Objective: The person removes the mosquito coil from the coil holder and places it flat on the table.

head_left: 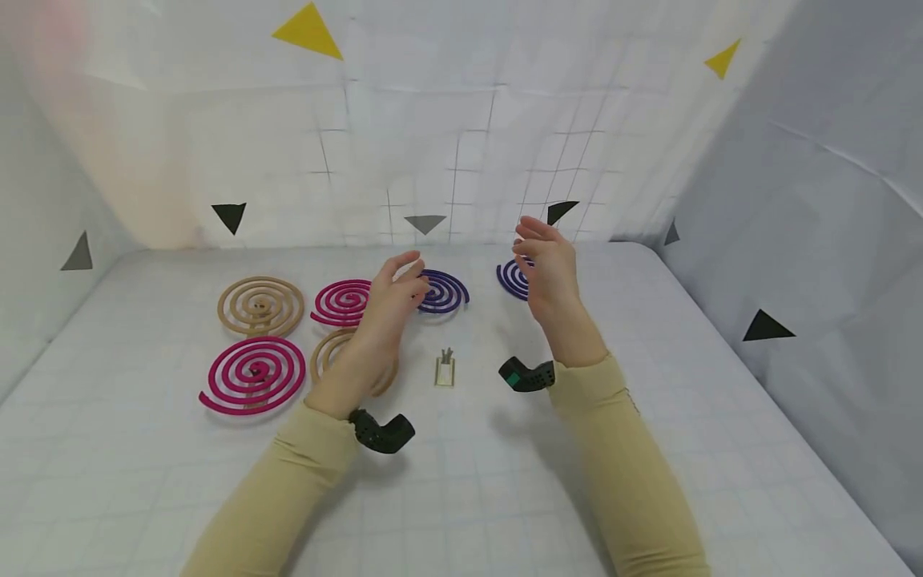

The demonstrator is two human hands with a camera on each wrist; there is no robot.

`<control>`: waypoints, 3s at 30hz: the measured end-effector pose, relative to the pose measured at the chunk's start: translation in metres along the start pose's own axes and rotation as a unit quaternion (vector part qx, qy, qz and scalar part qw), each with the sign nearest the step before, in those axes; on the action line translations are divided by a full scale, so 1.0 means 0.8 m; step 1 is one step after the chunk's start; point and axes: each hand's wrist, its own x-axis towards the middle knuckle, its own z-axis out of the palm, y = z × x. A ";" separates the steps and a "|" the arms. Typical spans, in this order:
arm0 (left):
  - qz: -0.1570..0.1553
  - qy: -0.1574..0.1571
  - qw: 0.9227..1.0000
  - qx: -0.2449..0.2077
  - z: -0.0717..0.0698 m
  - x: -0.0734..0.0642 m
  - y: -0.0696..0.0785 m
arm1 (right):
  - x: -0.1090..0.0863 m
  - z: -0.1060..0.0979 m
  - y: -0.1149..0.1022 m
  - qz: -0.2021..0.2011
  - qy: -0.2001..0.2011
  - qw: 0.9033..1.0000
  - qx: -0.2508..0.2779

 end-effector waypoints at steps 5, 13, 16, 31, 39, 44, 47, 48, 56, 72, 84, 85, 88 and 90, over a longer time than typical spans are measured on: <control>0.009 0.021 1.000 0.008 -0.020 0.006 0.009 | -0.003 0.017 0.008 0.024 -0.006 1.000 0.003; 0.004 0.033 0.999 0.025 -0.035 0.023 0.010 | 0.002 0.016 0.018 0.041 -0.002 0.999 0.014; 0.003 0.042 0.999 0.032 -0.043 0.026 0.012 | 0.003 0.016 0.023 0.048 -0.006 0.999 0.019; -0.001 0.041 0.996 0.076 -0.060 0.036 0.011 | 0.011 0.010 0.046 0.068 -0.044 0.997 -0.013; 0.002 0.028 0.996 0.088 -0.053 0.035 0.004 | 0.017 0.008 0.059 0.079 -0.050 0.995 -0.038; -0.008 0.001 0.996 0.089 -0.055 0.038 -0.002 | 0.017 0.008 0.064 0.088 -0.057 0.994 -0.040; -0.017 -0.014 0.995 0.100 -0.056 0.042 -0.006 | 0.017 0.010 0.067 0.095 -0.063 0.993 -0.039; -0.019 -0.016 0.994 0.106 -0.055 0.042 -0.007 | 0.017 0.011 0.068 0.097 -0.065 0.992 -0.041; -0.011 -0.018 0.992 0.127 -0.055 0.041 -0.013 | 0.018 0.013 0.074 0.102 -0.066 0.991 -0.048; -0.008 -0.028 0.988 0.154 -0.057 0.044 -0.020 | 0.024 0.009 0.092 0.115 -0.082 0.988 -0.058; -0.023 -0.023 0.987 0.160 -0.052 0.040 -0.020 | 0.026 0.012 0.099 0.131 -0.089 0.986 -0.049; -0.023 -0.023 0.986 0.162 -0.051 0.040 -0.020 | 0.026 0.012 0.099 0.132 -0.089 0.986 -0.049; -0.022 -0.024 0.985 0.167 -0.050 0.040 -0.021 | 0.027 0.011 0.100 0.137 -0.088 0.986 -0.042; -0.023 -0.026 0.985 0.170 -0.049 0.040 -0.021 | 0.027 0.010 0.101 0.141 -0.088 0.985 -0.040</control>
